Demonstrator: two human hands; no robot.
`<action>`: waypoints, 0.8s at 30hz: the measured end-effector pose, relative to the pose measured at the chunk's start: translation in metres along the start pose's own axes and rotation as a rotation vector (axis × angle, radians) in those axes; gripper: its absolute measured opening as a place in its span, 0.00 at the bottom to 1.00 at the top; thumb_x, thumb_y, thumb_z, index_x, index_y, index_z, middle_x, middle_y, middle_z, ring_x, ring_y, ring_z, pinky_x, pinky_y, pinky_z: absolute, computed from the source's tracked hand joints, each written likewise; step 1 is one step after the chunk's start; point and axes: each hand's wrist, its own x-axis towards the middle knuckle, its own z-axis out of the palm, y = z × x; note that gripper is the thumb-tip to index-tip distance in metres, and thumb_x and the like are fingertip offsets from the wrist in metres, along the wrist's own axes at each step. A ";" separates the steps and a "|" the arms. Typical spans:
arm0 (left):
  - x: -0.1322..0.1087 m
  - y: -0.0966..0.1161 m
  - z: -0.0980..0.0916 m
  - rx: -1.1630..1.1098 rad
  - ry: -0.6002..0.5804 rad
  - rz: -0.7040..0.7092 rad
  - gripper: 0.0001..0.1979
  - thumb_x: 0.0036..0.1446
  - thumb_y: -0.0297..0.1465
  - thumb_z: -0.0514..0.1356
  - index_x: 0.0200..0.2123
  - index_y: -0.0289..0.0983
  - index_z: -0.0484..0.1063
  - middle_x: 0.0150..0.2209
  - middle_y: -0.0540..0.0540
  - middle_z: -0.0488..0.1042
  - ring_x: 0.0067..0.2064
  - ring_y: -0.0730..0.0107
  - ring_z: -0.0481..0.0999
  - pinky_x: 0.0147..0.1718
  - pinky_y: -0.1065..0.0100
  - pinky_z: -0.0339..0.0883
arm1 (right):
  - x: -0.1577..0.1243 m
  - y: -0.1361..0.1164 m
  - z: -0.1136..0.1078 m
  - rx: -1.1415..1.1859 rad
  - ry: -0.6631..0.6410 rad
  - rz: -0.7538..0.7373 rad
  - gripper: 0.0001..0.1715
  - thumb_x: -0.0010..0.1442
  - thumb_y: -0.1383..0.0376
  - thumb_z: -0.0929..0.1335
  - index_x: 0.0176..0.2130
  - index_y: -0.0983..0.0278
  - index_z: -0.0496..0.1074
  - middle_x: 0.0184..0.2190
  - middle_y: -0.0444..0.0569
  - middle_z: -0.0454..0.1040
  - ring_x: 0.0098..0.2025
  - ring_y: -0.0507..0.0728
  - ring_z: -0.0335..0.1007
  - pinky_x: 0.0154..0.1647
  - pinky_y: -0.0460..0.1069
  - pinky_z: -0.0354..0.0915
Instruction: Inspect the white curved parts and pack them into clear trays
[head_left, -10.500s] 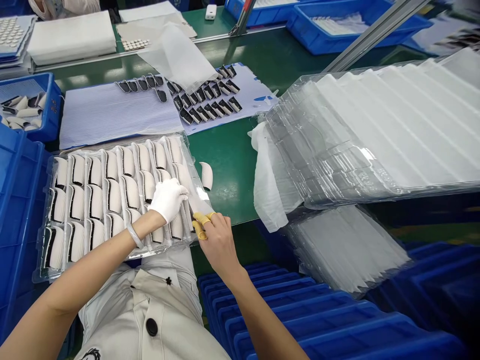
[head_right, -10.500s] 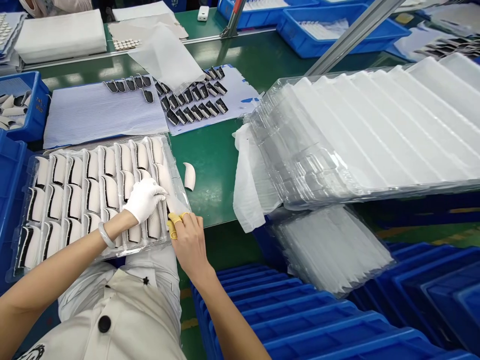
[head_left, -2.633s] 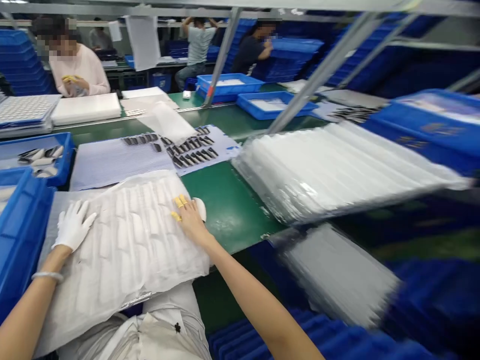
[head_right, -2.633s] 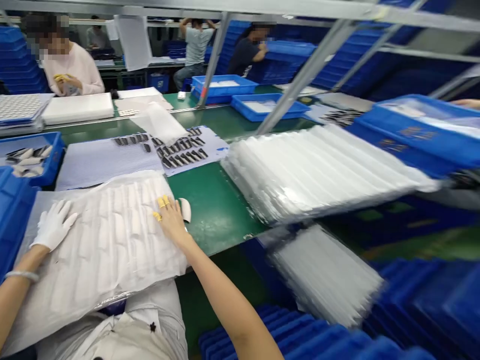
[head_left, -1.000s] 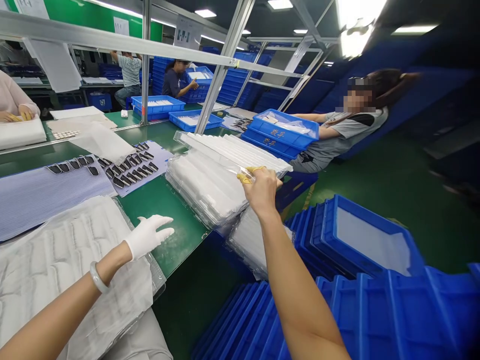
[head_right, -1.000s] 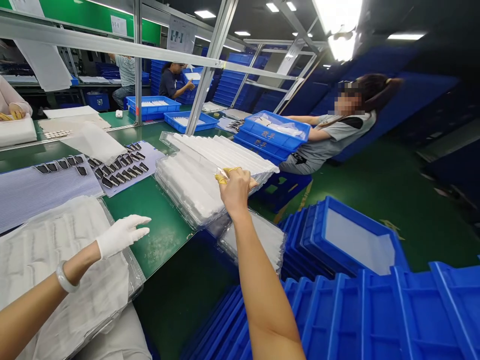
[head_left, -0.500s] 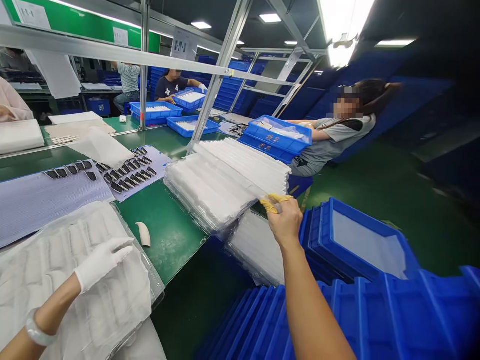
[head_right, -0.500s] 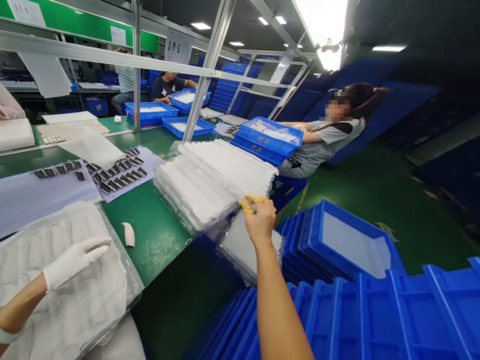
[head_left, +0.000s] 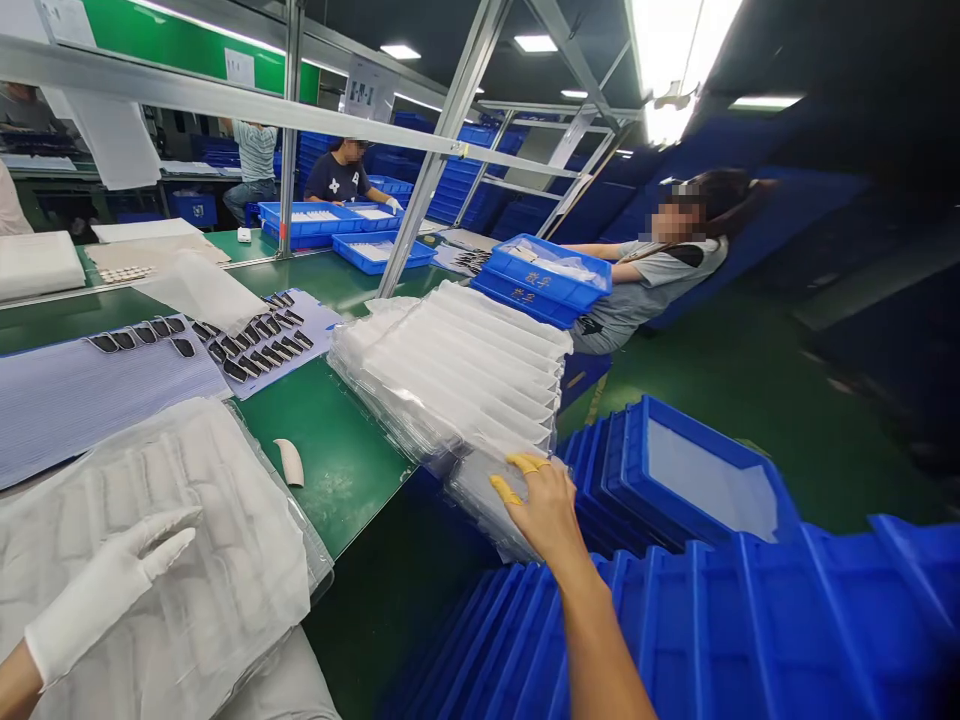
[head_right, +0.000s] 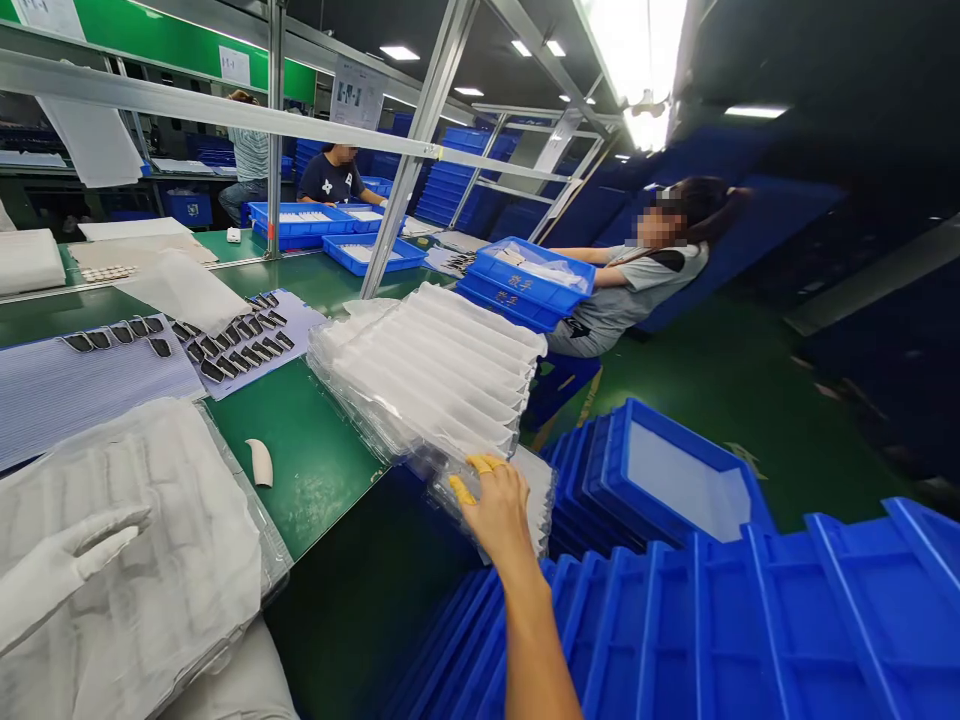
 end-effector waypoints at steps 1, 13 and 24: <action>-0.001 0.000 0.000 -0.006 -0.005 0.010 0.32 0.48 0.53 0.55 0.50 0.40 0.74 0.54 0.45 0.73 0.59 0.53 0.68 0.60 0.54 0.57 | 0.002 -0.011 0.000 -0.026 -0.025 0.007 0.29 0.64 0.49 0.58 0.50 0.67 0.69 0.42 0.62 0.73 0.52 0.69 0.65 0.54 0.67 0.58; -0.036 0.020 -0.005 -0.081 -0.100 0.065 0.32 0.52 0.52 0.53 0.53 0.38 0.71 0.56 0.44 0.71 0.57 0.56 0.70 0.57 0.59 0.64 | 0.090 -0.051 0.011 -0.246 -0.656 0.120 0.43 0.55 0.63 0.69 0.65 0.62 0.52 0.53 0.65 0.67 0.51 0.71 0.65 0.48 0.63 0.60; -0.061 -0.031 -0.036 -0.021 0.061 0.154 0.27 0.52 0.53 0.54 0.50 0.45 0.73 0.52 0.50 0.75 0.57 0.55 0.71 0.58 0.58 0.63 | 0.107 -0.033 -0.065 -0.040 -0.172 0.306 0.34 0.56 0.65 0.64 0.61 0.69 0.61 0.46 0.60 0.68 0.47 0.66 0.67 0.49 0.59 0.62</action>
